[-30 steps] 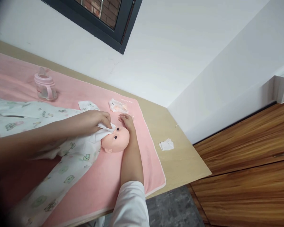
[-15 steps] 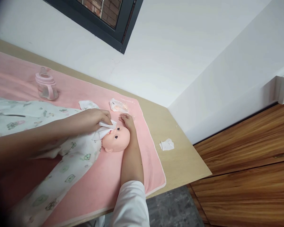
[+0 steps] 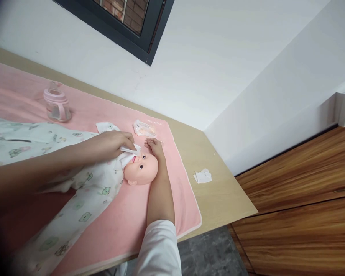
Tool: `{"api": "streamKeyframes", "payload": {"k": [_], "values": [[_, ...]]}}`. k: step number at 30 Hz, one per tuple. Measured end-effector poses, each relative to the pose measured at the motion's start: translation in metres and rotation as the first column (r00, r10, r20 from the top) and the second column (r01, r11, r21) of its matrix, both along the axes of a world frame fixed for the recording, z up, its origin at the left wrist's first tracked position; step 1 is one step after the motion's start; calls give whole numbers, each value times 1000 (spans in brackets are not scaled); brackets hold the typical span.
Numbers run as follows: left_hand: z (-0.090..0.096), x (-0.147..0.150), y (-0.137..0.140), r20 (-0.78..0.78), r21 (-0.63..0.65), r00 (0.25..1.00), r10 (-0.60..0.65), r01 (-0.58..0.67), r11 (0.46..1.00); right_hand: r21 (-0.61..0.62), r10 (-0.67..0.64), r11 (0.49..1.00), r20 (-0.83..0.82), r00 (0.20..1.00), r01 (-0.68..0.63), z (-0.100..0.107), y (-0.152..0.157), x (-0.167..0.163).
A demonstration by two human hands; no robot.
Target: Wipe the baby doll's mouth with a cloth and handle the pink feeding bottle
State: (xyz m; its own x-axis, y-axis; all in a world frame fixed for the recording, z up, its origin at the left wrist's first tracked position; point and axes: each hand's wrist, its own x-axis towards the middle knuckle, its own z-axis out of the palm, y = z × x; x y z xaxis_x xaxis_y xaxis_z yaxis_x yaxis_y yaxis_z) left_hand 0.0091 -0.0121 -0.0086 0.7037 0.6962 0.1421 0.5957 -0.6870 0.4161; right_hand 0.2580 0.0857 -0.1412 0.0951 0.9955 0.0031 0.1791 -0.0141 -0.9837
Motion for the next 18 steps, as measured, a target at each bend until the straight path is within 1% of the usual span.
{"api": "streamKeyframes", "payload": {"k": [4, 11, 15, 18], "values": [[0, 1, 1, -7, 32, 1000, 7, -6, 999, -46, -36, 998, -13, 999, 35, 4, -2, -4], [-5, -1, 4, 24, 97, 1000, 16, -19, 995, -66, -40, 997, -30, 999, 38, 9, -6, -6], [-6, -3, 4, 38, 105, 999, 31, -35, 994, -67, -38, 997, -19, 999, 36, 9, -6, -6], [-3, -7, 2, 45, 76, 998, 52, -55, 996, -67, -35, 997, -9, 999, 35, 9, -7, -6]]}}
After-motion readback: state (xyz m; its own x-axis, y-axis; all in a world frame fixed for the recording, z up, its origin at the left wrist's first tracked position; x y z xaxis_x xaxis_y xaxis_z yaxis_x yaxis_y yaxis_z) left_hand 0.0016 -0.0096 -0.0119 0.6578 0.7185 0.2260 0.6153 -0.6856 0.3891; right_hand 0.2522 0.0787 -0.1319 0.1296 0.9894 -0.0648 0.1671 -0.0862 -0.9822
